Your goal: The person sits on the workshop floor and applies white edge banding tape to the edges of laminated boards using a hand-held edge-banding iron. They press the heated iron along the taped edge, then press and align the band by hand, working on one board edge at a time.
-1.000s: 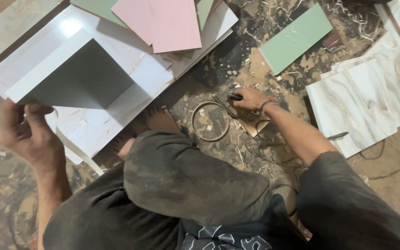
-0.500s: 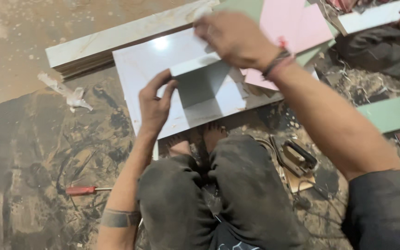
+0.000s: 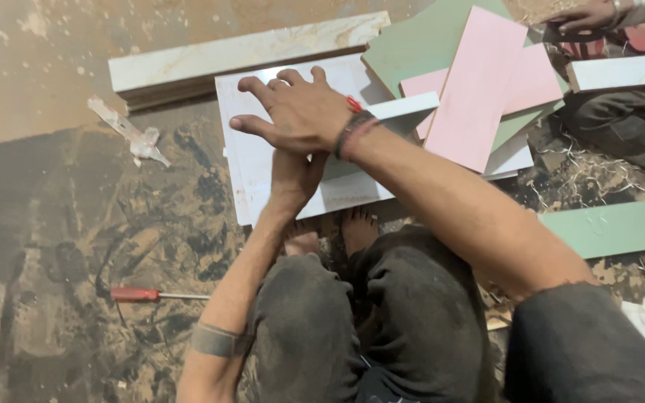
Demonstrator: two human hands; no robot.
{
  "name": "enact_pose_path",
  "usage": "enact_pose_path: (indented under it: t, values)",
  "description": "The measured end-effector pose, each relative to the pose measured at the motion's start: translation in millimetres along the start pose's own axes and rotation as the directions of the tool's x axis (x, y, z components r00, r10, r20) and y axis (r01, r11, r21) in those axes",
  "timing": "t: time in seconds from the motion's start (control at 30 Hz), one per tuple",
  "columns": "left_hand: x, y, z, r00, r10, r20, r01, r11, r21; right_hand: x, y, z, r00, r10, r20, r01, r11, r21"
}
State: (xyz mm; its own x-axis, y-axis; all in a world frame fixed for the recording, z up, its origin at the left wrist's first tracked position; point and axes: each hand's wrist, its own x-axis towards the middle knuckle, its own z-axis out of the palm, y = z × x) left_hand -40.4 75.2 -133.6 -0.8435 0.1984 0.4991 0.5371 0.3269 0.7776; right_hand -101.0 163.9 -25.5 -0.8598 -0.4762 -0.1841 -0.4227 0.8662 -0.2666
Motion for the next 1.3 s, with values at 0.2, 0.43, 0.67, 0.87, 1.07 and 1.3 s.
enact_pose_path:
  t: [0.2, 0.43, 0.67, 0.87, 1.07, 1.3]
  values:
    - [7.5, 34.6, -9.6, 0.998, -0.051, 0.029, 0.052, 0.998, -0.019, -69.9, 89.1, -49.0, 0.998, 0.001, -0.056, -0.009, 0.989, -0.149]
    - [9.2, 32.6, -5.8, 0.999, -0.033, 0.024, 0.034, 0.999, -0.037, -74.7, 98.7, -44.0, 0.987, 0.148, -0.069, -0.147, 0.989, 0.017]
    - [-3.7, 1.0, 5.3, 0.998, -0.058, 0.04, 0.056, 0.997, 0.055, -13.0, -0.9, -14.2, 0.976, -0.151, -0.158, 0.157, 0.987, 0.023]
    - [0.9, 5.6, 4.9, 0.978, -0.15, 0.142, 0.138, 0.986, 0.096, -55.1, 22.3, -41.6, 0.972, -0.2, -0.127, 0.215, 0.97, 0.116]
    - [-5.9, 23.4, -8.7, 0.997, 0.009, 0.078, -0.02, 0.991, 0.135, -103.3, 60.6, -38.7, 0.923, -0.29, -0.254, 0.253, 0.953, -0.166]
    - [-11.1, 19.7, -57.7, 0.867, -0.409, 0.286, 0.454, 0.884, -0.113, -109.2, 116.2, -23.5, 0.912, -0.162, -0.378, 0.302, 0.887, 0.35]
